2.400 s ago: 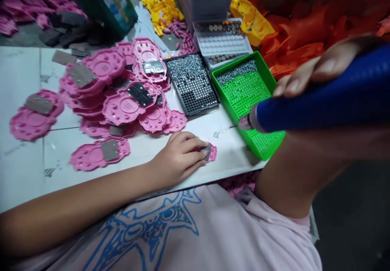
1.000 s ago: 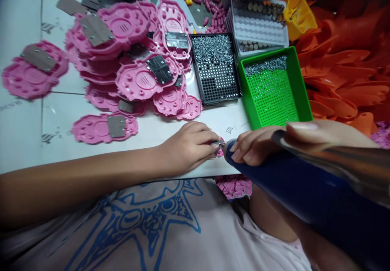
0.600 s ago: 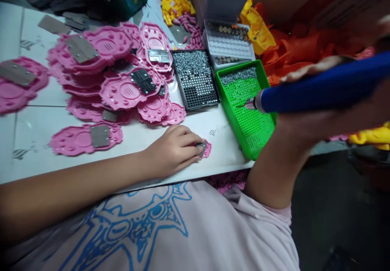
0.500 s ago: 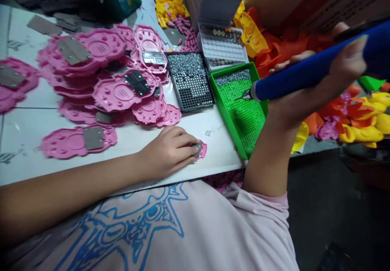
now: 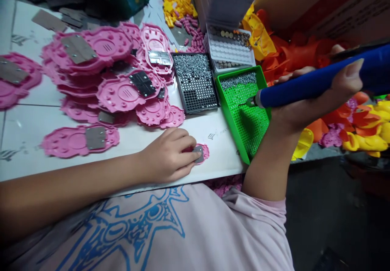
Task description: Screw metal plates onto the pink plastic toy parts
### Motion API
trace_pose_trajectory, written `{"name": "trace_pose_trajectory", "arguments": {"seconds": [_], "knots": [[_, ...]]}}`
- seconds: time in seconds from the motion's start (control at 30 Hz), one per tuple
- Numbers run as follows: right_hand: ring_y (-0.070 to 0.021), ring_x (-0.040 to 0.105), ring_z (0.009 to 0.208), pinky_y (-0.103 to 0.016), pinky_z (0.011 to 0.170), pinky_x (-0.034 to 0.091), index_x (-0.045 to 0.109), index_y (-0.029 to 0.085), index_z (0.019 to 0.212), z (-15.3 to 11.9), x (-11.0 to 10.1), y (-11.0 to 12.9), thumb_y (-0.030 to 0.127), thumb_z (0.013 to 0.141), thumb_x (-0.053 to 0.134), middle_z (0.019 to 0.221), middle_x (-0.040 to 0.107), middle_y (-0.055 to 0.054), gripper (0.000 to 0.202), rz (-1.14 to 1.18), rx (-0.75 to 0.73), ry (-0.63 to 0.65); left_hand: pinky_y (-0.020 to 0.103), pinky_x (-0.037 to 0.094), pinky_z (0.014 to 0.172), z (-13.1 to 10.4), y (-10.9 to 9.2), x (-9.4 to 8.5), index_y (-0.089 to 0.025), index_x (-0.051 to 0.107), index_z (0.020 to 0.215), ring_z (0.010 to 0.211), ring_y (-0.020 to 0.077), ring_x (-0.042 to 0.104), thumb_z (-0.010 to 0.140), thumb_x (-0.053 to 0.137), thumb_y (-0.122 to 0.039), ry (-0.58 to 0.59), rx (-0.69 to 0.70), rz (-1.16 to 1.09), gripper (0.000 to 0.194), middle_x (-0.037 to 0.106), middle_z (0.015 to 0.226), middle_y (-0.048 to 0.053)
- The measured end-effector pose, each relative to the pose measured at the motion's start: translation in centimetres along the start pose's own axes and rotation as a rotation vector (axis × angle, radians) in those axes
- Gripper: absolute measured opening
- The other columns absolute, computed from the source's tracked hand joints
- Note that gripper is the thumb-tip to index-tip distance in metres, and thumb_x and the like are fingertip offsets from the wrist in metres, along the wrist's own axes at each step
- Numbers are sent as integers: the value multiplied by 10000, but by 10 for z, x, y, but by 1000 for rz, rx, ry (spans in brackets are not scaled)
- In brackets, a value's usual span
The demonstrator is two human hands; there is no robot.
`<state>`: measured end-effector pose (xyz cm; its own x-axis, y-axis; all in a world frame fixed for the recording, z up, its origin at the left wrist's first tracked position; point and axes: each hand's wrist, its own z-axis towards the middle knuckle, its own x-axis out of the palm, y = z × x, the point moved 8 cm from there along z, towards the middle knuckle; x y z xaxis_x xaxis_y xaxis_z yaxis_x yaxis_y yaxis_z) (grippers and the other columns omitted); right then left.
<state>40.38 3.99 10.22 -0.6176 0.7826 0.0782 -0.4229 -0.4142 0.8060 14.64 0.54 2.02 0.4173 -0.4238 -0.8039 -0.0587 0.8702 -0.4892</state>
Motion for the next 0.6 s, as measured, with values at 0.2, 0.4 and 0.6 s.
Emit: {"name": "trace_pose_trajectory", "arguments": {"seconds": [0.2, 0.4, 0.6], "knots": [[-10, 439, 500, -200, 390, 407, 353, 150, 963, -5, 0, 4, 433, 950, 93, 947, 455, -25, 385, -17, -72, -63, 406, 334, 831, -3, -5, 3, -174, 638, 924, 1079, 273, 471, 793, 562, -183, -20, 93, -61, 152, 645, 1155, 21], [-8, 460, 507, -186, 395, 409, 371, 150, 910, -8, 4, 7, 435, 945, 46, 805, 415, 2, 433, -3, -37, -56, 398, 319, 815, 0, -1, 4, -173, 623, 841, 996, 237, 501, 843, 541, -219, 19, 48, -89, 94, 679, 1003, 31], [19, 450, 553, -180, 444, 428, 313, 210, 1028, -3, 3, 0, 442, 937, 30, 1085, 407, 4, 378, -14, -4, 14, 387, 336, 795, 2, 3, 4, -152, 636, 863, 904, 227, 498, 848, 534, -294, 47, -21, -87, 176, 634, 915, 71]]}}
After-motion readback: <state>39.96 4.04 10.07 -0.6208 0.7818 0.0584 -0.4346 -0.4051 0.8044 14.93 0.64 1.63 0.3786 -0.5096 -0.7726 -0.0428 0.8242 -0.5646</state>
